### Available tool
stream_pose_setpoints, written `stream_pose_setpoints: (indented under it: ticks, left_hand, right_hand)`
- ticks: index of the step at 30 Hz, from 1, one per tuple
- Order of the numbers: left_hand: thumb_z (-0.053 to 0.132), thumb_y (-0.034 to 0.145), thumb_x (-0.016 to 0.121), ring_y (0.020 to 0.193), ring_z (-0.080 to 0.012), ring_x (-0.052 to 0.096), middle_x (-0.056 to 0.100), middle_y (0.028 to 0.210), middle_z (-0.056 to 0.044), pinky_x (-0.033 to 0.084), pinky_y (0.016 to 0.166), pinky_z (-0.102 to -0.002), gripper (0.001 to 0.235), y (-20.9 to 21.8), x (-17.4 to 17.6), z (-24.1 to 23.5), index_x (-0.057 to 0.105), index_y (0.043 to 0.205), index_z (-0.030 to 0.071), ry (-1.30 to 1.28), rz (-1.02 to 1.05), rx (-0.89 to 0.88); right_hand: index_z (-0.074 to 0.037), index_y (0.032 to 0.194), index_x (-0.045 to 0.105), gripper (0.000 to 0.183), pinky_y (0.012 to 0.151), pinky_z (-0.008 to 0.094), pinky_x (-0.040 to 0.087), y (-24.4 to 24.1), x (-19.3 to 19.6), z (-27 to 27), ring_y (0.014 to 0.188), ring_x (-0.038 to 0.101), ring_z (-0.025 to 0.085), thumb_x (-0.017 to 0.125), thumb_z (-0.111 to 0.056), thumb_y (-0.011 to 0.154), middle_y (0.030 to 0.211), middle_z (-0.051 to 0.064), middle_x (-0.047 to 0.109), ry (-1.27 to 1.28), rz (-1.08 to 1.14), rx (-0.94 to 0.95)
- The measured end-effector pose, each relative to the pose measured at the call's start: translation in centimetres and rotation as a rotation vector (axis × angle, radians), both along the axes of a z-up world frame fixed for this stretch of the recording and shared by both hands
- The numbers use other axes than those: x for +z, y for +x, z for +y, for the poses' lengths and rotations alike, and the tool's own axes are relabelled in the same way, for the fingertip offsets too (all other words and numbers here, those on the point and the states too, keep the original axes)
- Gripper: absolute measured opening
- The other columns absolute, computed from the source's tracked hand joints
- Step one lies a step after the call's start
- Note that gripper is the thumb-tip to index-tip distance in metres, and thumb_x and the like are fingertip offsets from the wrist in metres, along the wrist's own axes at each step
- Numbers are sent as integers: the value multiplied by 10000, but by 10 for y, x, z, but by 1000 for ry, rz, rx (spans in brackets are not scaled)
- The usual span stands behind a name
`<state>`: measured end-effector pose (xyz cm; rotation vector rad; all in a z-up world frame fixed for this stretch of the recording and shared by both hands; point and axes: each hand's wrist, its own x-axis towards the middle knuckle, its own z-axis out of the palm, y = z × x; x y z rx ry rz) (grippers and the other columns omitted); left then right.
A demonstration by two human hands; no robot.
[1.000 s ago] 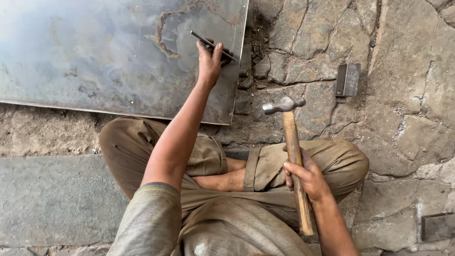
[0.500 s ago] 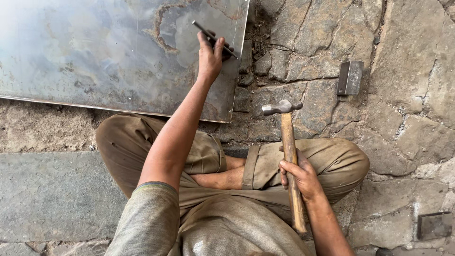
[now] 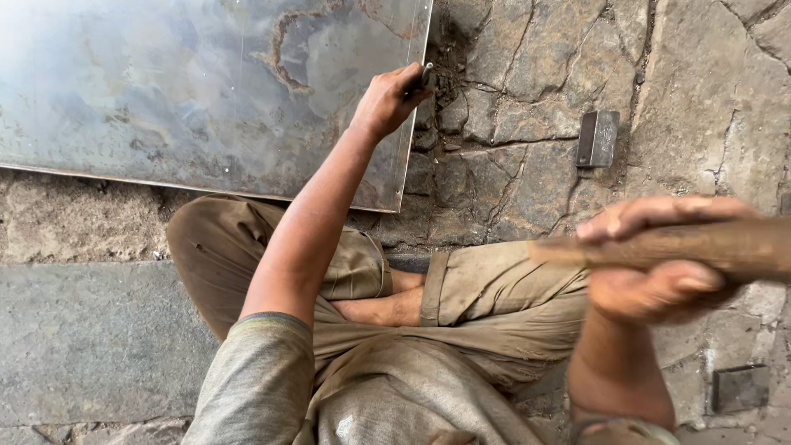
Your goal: The person sits on a stone-paved ground and uses a hammer and a metal punch to create holes in a large metal sheet. The person repeatedly positions the punch on the sheet and strikes it with the hammer to form holes.
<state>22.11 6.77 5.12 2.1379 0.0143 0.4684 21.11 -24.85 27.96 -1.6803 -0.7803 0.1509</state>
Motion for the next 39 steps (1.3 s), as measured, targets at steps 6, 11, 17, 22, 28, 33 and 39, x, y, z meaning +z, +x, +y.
stream_pose_setpoints:
  ticks: [6, 11, 17, 22, 28, 33, 39]
  left_hand:
    - [258, 1011, 719, 771, -340, 694, 699, 905, -115, 552, 673, -468, 238, -7, 6, 3, 561, 1005, 80, -8, 42, -69]
    - [252, 1017, 699, 793, -320, 712, 703, 931, -96, 589, 680, -427, 199, -4, -6, -1, 576, 1039, 98, -18, 72, -91]
    - [211, 1006, 735, 818, -341, 697, 709, 972, -122, 569, 701, -447, 197, -5, -16, 6, 598, 1068, 84, 76, 5, -87]
    - [162, 985, 757, 835, -297, 663, 709, 911, -133, 597, 783, -401, 167, -6, -12, -6, 646, 1071, 70, -358, 107, 77]
    - [222, 1003, 709, 871, -148, 716, 740, 1058, -82, 614, 791, -287, 208, -66, 63, -34, 662, 1156, 88, -496, 194, 298]
    - [194, 1028, 593, 697, -99, 526, 628, 897, -21, 438, 587, -249, 219, -237, 139, -48, 663, 1178, 51, -606, 394, 559]
    - [261, 942, 783, 775, -167, 635, 718, 908, -80, 535, 711, -317, 285, -271, 160, -30, 725, 1076, 17, -287, 608, 685]
  right_hand:
    - [-65, 1211, 494, 327, 475, 342, 581, 9, -26, 56, 572, 594, 163, 487, -347, 1044, 790, 73, 604, -986, 553, -5]
    - [-13, 1237, 475, 330, 509, 318, 577, -4, 22, 34, 623, 573, 155, 482, -317, 1108, 839, 56, 557, -267, 351, 33]
    - [-72, 1106, 523, 339, 403, 308, 504, 2, -35, 57, 481, 511, 152, 464, -406, 1099, 706, 31, 522, -632, 317, 23]
    - [-63, 1096, 527, 429, 389, 291, 550, -10, -54, 12, 477, 585, 152, 458, -480, 1020, 719, 31, 585, -699, 551, -1]
    - [-74, 1047, 621, 391, 408, 295, 527, -1, -77, -25, 493, 574, 154, 584, -456, 971, 723, 44, 612, -740, 1097, -38]
    - [-44, 1008, 615, 352, 411, 246, 509, 45, -133, -29, 496, 555, 119, 640, -393, 973, 716, 33, 616, -832, 1286, 173]
    - [-67, 1063, 678, 446, 583, 356, 616, 33, -165, -17, 603, 670, 178, 596, -493, 961, 762, 60, 679, -1000, 1200, 545]
